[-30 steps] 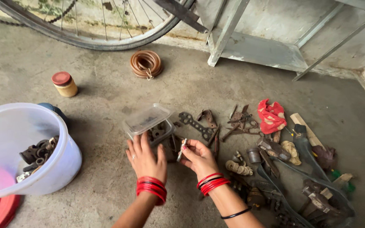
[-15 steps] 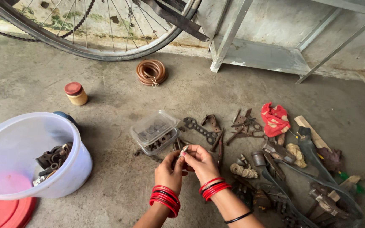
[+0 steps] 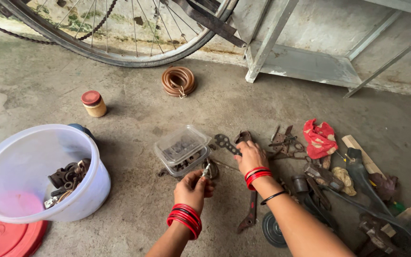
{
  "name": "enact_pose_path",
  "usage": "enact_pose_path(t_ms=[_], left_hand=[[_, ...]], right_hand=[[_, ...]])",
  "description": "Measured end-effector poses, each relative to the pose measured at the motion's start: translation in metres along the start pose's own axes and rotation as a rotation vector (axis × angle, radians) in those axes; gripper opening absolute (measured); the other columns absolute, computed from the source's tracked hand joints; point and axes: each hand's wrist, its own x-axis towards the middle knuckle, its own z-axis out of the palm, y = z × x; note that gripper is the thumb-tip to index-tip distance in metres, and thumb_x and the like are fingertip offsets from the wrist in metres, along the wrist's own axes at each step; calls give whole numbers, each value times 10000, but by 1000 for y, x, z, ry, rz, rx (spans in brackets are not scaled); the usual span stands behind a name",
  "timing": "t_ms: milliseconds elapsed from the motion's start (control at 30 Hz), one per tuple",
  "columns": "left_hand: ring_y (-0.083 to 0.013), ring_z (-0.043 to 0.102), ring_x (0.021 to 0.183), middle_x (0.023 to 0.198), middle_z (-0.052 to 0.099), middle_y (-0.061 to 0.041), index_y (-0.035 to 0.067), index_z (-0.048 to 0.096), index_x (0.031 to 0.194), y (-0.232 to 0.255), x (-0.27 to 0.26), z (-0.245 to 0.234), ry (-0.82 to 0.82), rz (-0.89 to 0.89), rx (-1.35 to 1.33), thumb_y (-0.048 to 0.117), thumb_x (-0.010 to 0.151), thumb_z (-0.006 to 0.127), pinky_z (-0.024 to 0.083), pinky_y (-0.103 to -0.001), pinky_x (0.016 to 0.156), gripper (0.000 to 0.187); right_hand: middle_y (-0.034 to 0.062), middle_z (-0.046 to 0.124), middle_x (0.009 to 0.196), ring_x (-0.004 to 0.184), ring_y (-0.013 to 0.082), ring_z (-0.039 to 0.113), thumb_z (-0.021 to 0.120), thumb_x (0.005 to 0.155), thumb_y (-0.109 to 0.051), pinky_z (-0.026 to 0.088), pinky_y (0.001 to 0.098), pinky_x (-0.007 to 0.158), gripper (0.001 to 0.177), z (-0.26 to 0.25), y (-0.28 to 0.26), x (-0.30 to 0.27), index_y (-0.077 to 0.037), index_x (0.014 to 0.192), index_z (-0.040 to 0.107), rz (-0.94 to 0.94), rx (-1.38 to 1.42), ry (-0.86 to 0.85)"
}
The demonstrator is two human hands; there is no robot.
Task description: The person picks up various metal parts and tools from a collection on the floor and places them into a bucket and a clear plastic box.
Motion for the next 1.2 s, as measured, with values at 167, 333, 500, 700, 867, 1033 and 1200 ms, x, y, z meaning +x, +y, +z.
enact_pose_path(t_ms=[167, 333, 500, 700, 867, 1033, 1200], left_hand=[[-167, 727, 693, 846, 755, -94, -22, 699, 1174, 23, -7, 6, 7, 13, 19, 81, 966, 619, 641, -325, 672, 245], [-156, 737, 709, 845, 762, -85, -9, 719, 1147, 45, -21, 9, 17, 5, 57, 87, 972, 609, 649, -325, 689, 228], [-171, 721, 700, 857, 749, -88, -30, 721, 1128, 58, -37, 14, -7, 50, -2, 72, 974, 615, 634, -340, 678, 213], [-149, 718, 698, 863, 755, -87, -8, 724, 1137, 74, -64, 15, -15, 55, 44, 70, 976, 605, 643, -326, 684, 215], [-143, 722, 718, 884, 751, -89, -2, 710, 1156, 85, -77, 12, -31, 86, 22, 17, 971, 575, 653, -307, 711, 230], [-163, 699, 723, 883, 728, -93, -13, 621, 1092, 101, -86, 14, -82, 144, -77, -42, 958, 561, 614, -320, 687, 150], [-168, 703, 728, 878, 722, -100, -31, 634, 1061, 120, -94, 22, -102, 220, -121, -54, 959, 573, 631, -305, 682, 121]], right_hand=[[186, 704, 1115, 1053, 374, 669, 829, 760, -315, 531, 461, 941, 427, -10, 2, 6, -99, 1101, 689, 92, -2, -168], [174, 759, 1023, 981, 328, 736, 789, 733, -302, 587, 409, 925, 376, -14, 7, -12, -97, 1031, 687, 80, 162, -206], [113, 687, 1169, 1186, 304, 619, 739, 837, -212, 522, 403, 984, 155, -32, 0, -47, -117, 958, 721, -39, 3, -218], [83, 614, 1353, 1280, 281, 570, 722, 922, -183, 475, 415, 1062, 317, -30, -3, -88, -164, 1219, 611, -43, 278, -304], [85, 345, 1604, 1415, 301, 280, 818, 823, -123, 314, 477, 1132, 534, -65, -15, -126, -261, 1308, 642, -237, 337, -493], [-19, 559, 1284, 1299, 217, 481, 768, 851, -192, 391, 454, 1060, 222, -71, -29, -145, -186, 996, 601, -214, 81, -391], [69, 692, 881, 814, 214, 666, 722, 937, -250, 498, 317, 751, 190, -53, -10, -137, -119, 1021, 612, 184, 687, -335]])
